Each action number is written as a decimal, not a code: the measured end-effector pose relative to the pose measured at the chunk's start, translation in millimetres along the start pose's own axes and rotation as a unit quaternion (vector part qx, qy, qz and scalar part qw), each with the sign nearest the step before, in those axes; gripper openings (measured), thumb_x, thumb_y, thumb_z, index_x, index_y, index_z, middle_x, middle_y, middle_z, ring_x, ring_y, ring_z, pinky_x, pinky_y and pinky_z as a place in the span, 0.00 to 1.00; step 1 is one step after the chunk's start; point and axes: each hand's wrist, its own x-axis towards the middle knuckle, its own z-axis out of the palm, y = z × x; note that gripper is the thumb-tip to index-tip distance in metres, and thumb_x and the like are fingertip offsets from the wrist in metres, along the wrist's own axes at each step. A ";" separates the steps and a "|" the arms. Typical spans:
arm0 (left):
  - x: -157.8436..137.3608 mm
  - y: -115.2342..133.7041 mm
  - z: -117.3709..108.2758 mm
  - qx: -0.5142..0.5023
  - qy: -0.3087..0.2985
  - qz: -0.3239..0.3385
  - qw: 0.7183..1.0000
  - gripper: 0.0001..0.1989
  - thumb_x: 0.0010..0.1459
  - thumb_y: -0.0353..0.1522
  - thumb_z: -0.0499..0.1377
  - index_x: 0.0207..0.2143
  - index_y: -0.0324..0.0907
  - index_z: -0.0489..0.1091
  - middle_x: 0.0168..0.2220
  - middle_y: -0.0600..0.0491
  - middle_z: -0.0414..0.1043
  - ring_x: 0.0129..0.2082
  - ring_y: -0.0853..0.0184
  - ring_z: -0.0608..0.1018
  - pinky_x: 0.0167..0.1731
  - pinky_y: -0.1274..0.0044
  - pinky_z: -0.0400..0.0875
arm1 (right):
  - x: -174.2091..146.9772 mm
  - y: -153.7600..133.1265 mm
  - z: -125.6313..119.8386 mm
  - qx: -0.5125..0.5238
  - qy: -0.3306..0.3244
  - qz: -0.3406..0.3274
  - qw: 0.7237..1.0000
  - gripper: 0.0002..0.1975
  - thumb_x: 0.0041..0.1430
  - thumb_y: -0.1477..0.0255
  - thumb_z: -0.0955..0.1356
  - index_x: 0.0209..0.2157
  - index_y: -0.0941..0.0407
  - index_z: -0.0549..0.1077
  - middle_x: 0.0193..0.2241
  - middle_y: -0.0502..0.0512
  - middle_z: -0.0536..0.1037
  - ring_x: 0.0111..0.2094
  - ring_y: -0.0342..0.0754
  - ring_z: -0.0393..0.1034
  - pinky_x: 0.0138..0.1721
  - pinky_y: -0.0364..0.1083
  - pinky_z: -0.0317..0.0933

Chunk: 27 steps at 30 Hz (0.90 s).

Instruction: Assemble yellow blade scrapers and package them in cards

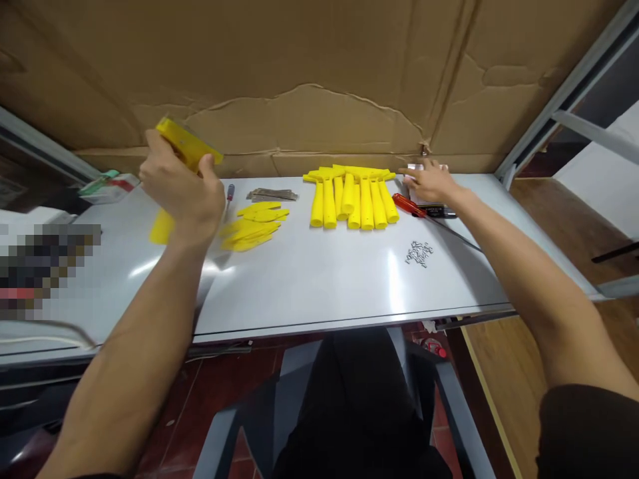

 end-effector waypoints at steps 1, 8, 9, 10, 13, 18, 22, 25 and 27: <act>-0.6 -0.1 1.6 0.019 -0.004 0.006 1.000 0.16 0.67 0.35 0.59 0.53 0.41 0.60 0.59 0.39 0.73 0.61 0.39 0.74 0.56 0.54 0.65 | -0.6 2.2 10.2 0.001 -0.010 -0.001 1.000 0.26 0.74 0.56 0.60 0.65 0.53 0.72 0.72 0.66 0.57 0.71 0.55 0.54 0.71 0.65 0.47; 3.2 -6.1 22.7 0.145 0.051 0.003 0.988 0.23 0.60 0.29 0.63 0.56 0.35 0.64 0.56 0.37 0.77 0.56 0.39 0.79 0.53 0.51 0.74 | -7.3 50.8 39.6 0.003 -0.022 -0.071 0.997 0.32 0.75 0.50 0.49 0.71 0.40 0.61 0.77 0.52 0.44 0.78 0.66 0.41 0.73 0.77 0.32; 3.7 -7.7 24.9 0.148 0.051 0.011 0.988 0.23 0.60 0.29 0.63 0.56 0.35 0.64 0.56 0.37 0.78 0.56 0.38 0.79 0.53 0.50 0.74 | -8.0 58.4 40.6 0.001 -0.018 -0.075 0.997 0.31 0.75 0.51 0.49 0.71 0.40 0.61 0.77 0.52 0.43 0.78 0.65 0.40 0.73 0.77 0.32; 4.0 -9.2 26.7 0.149 0.052 0.015 0.987 0.22 0.60 0.29 0.63 0.56 0.34 0.65 0.55 0.37 0.78 0.55 0.37 0.79 0.53 0.49 0.74 | -8.7 65.5 41.1 -0.001 -0.013 -0.077 0.997 0.31 0.75 0.51 0.49 0.71 0.41 0.61 0.77 0.52 0.44 0.78 0.64 0.41 0.73 0.77 0.32; 4.1 -12.4 29.1 0.151 0.048 0.018 0.987 0.22 0.60 0.29 0.64 0.56 0.35 0.65 0.55 0.38 0.79 0.55 0.38 0.80 0.52 0.49 0.75 | -11.9 83.4 40.6 -0.007 -0.001 -0.069 0.998 0.29 0.76 0.54 0.52 0.69 0.46 0.64 0.76 0.55 0.46 0.77 0.63 0.43 0.72 0.76 0.36; 4.3 -13.1 28.7 0.144 0.043 0.028 0.988 0.22 0.60 0.29 0.64 0.55 0.35 0.64 0.54 0.38 0.79 0.55 0.39 0.79 0.52 0.50 0.74 | -20.4 112.2 37.4 -0.019 0.008 -0.042 0.999 0.27 0.77 0.58 0.53 0.69 0.47 0.66 0.76 0.61 0.49 0.74 0.58 0.48 0.70 0.70 0.39; 3.7 -10.0 25.9 0.120 0.023 0.017 0.992 0.20 0.62 0.30 0.63 0.54 0.37 0.62 0.55 0.37 0.78 0.56 0.39 0.78 0.53 0.50 0.72 | -25.1 134.4 34.3 -0.031 -0.004 -0.025 0.999 0.27 0.77 0.60 0.53 0.70 0.46 0.64 0.75 0.62 0.49 0.74 0.55 0.46 0.69 0.64 0.39; 2.7 -7.3 24.0 0.106 0.006 0.011 0.994 0.19 0.63 0.30 0.63 0.53 0.38 0.61 0.55 0.37 0.77 0.57 0.39 0.77 0.54 0.51 0.70 | -26.3 142.3 30.2 -0.034 -0.016 -0.026 0.999 0.27 0.77 0.61 0.55 0.71 0.49 0.65 0.75 0.65 0.48 0.75 0.54 0.45 0.69 0.63 0.39; 2.2 -6.7 23.5 0.099 0.000 0.015 0.995 0.19 0.63 0.30 0.63 0.53 0.39 0.61 0.56 0.37 0.77 0.57 0.39 0.77 0.54 0.52 0.69 | -26.2 141.7 27.1 -0.033 -0.019 -0.029 0.999 0.27 0.77 0.62 0.55 0.71 0.49 0.64 0.75 0.66 0.48 0.75 0.53 0.44 0.69 0.61 0.39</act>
